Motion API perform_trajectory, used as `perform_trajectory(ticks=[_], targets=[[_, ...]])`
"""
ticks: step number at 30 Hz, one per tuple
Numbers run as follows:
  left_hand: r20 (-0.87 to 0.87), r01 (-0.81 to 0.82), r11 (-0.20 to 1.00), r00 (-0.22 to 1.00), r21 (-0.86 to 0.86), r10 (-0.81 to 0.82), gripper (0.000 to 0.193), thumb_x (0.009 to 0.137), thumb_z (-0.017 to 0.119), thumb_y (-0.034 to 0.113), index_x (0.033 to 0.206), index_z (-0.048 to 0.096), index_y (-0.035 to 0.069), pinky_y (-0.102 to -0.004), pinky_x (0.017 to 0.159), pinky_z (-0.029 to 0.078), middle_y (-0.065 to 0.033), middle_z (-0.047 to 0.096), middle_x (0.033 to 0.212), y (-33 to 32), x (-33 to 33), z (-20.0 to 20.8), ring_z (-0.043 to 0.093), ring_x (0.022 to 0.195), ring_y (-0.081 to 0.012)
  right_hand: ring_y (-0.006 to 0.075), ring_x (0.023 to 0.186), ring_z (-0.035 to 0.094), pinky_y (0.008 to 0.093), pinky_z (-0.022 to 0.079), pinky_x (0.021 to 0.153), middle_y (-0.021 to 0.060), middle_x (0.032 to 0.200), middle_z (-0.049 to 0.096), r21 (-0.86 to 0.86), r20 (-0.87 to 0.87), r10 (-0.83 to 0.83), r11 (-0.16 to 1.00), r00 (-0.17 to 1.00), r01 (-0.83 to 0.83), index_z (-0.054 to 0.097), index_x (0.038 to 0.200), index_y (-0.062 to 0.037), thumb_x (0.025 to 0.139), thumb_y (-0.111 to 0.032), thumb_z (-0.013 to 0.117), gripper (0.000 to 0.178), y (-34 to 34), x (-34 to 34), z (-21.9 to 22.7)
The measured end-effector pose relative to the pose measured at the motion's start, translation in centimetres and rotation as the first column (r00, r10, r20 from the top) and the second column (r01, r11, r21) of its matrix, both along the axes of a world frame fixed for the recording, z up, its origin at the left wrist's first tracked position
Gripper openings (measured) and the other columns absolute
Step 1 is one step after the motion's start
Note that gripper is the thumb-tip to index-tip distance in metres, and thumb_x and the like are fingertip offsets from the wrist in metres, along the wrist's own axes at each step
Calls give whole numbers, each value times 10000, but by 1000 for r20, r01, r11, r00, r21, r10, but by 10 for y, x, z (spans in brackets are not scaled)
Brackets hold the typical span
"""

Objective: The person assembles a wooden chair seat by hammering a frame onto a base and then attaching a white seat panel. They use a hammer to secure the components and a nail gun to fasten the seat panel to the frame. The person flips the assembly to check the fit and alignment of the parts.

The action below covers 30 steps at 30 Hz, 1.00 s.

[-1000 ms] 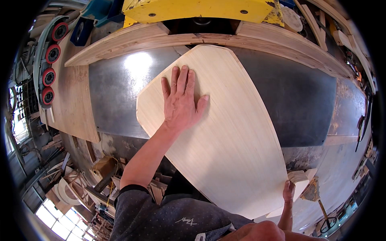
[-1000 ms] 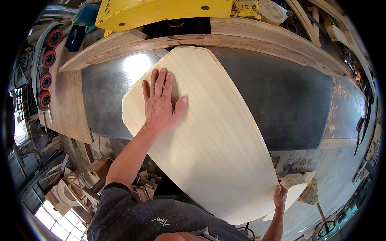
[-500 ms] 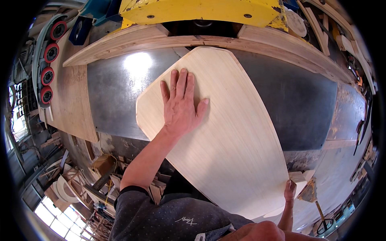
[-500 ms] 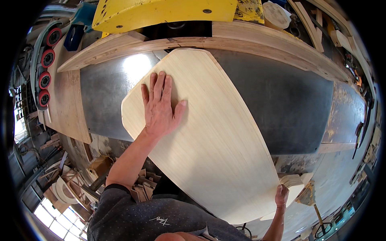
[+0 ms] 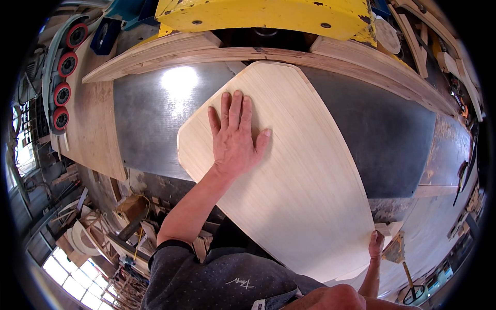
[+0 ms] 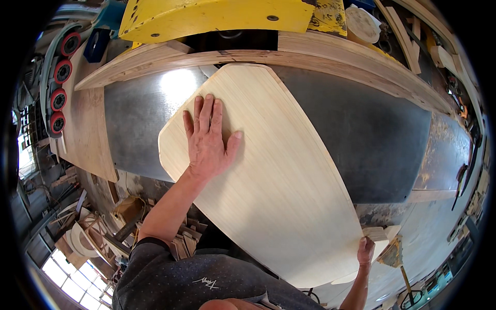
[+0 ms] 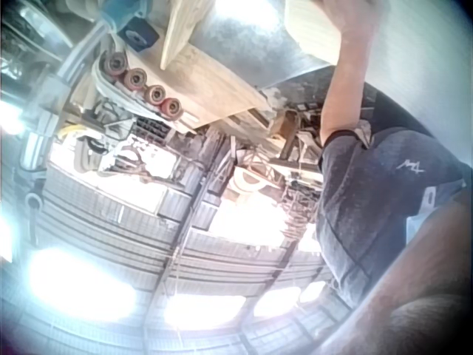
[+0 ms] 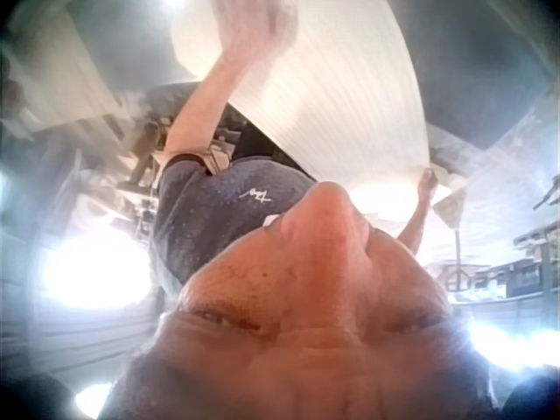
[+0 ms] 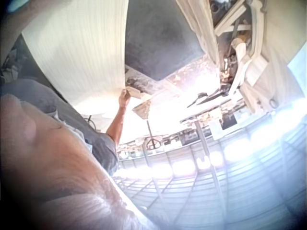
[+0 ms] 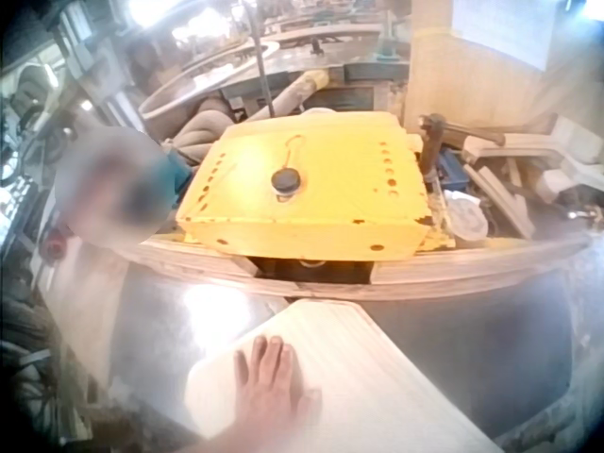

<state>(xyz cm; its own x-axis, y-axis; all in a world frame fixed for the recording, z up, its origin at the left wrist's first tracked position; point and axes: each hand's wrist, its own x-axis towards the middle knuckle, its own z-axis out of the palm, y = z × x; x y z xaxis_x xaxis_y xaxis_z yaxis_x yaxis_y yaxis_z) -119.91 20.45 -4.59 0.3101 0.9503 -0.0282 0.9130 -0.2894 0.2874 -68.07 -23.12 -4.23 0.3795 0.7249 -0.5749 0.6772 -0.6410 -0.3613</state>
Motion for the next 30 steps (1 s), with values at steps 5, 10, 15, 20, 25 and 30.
perform_trajectory(ticks=[5, 10, 15, 20, 25, 30], targets=[[9, -13, 1000, 1000, 11, 13, 834, 980, 570, 477, 1605, 277, 7, -680, 1214, 104, -188, 229, 1683, -1, 1, -1, 171, 1565, -435, 416, 610, 413, 529, 337, 602, 247, 656, 470, 67, 35, 23, 997, 999, -25, 491, 740, 24, 1054, -591, 410, 696, 4, 6, -4], [3, -26, 1000, 1000, 14, 26, 827, 987, 560, 485, 1603, 285, 8, -670, 1219, 95, -188, 233, 1682, -2, 1, -2, 174, 1565, -429, 438, 624, 430, 541, 332, 606, 256, 668, 482, 56, 53, 42, 997, 998, -45, 485, 740, 26, 1056, -594, 401, 701, 9, 11, -3], [-3, -32, 999, 999, 21, 32, 822, 993, 549, 495, 1602, 288, 10, -667, 1220, 97, -193, 243, 1676, -3, 1, -3, 181, 1563, -430, 436, 621, 430, 540, 327, 604, 253, 663, 476, 99, 90, 70, 992, 993, -79, 475, 738, 27, 1058, -599, 393, 707, 10, 15, -6], [-1, -34, 999, 999, 28, 34, 823, 996, 540, 504, 1605, 283, 13, -667, 1220, 97, -194, 253, 1669, -3, 1, -3, 181, 1561, -435, 405, 610, 422, 526, 314, 594, 233, 652, 455, 61, 36, 73, 995, 997, -75, 458, 736, 18, 1063, -579, 408, 682, 13, 20, -4], [-3, -38, 999, 999, 23, 38, 826, 994, 540, 504, 1608, 278, 16, -672, 1216, 101, -196, 252, 1667, -3, 1, -3, 184, 1560, -437, 385, 605, 408, 514, 313, 590, 222, 645, 446, 62, 38, 71, 995, 997, -73, 453, 730, 12, 1062, -580, 417, 680, 15, 20, -4], [-1, -41, 999, 999, 16, 41, 832, 984, 555, 491, 1607, 278, 14, -672, 1216, 97, -198, 253, 1665, -3, 1, -2, 180, 1560, -439, 392, 605, 408, 514, 319, 592, 227, 647, 457, 56, 2, 48, 997, 999, -48, 457, 725, 15, 1055, -598, 423, 697, 21, 19, 0]])
